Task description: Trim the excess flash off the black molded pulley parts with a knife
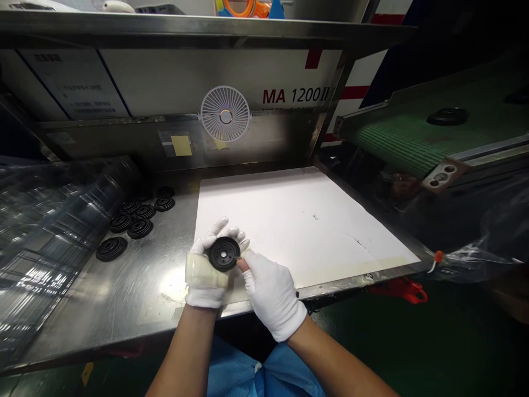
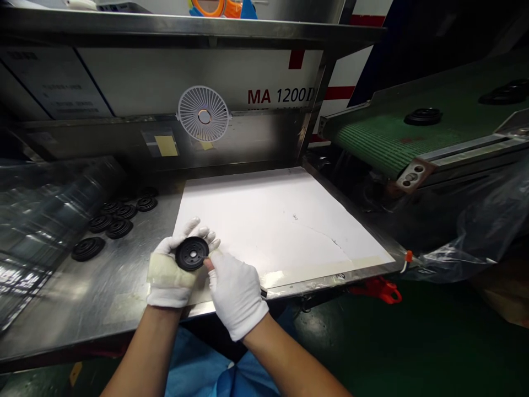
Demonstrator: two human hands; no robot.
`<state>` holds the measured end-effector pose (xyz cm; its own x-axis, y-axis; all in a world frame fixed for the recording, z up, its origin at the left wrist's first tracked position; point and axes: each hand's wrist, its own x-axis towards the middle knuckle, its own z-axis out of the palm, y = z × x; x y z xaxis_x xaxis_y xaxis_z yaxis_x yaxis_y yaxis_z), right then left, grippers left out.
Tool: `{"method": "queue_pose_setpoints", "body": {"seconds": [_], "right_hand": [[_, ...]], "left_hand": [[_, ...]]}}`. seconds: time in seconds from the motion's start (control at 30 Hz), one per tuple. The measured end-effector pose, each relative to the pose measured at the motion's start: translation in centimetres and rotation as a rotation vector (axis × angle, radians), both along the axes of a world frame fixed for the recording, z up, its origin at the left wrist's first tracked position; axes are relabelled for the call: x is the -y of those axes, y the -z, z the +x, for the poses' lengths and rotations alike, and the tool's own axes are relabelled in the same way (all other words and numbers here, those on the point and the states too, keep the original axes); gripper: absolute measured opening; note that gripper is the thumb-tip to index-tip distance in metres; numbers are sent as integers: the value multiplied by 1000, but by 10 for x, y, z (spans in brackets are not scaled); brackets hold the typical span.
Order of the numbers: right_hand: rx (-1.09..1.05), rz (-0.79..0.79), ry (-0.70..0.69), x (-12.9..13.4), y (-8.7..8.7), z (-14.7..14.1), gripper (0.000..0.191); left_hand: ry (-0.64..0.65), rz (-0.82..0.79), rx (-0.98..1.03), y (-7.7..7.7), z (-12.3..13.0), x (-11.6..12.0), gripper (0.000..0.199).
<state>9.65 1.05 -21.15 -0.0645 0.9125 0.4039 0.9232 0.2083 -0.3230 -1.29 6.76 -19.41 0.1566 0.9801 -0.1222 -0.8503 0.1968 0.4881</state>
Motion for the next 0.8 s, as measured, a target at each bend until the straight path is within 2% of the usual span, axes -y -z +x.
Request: {"method": "queue_pose_setpoints", "body": {"seconds": [0.07,0.27,0.4,0.47,0.6,0.8], "right_hand": [[3,-2,28,0,1,3,21],[-21,-32,33,5,6,-7,19],[-39,-25,-6,7,6,-15,20],[-41,-18,-18,6,6,-13,21],[-23,-14,23,3,6,-3,22],[-29,-21,44,5,10,-7,21]], "left_hand": [[-2,-9,14,0,-2,0,33],[-133,-61,81,3,7,-8,17],[-230,-46,137,4,8,-7,18],[-185,0,98,5,5,-4,25],[3,14,44,8,-3,1,34],[-143,-55,92,11,5,-7,16]]}}
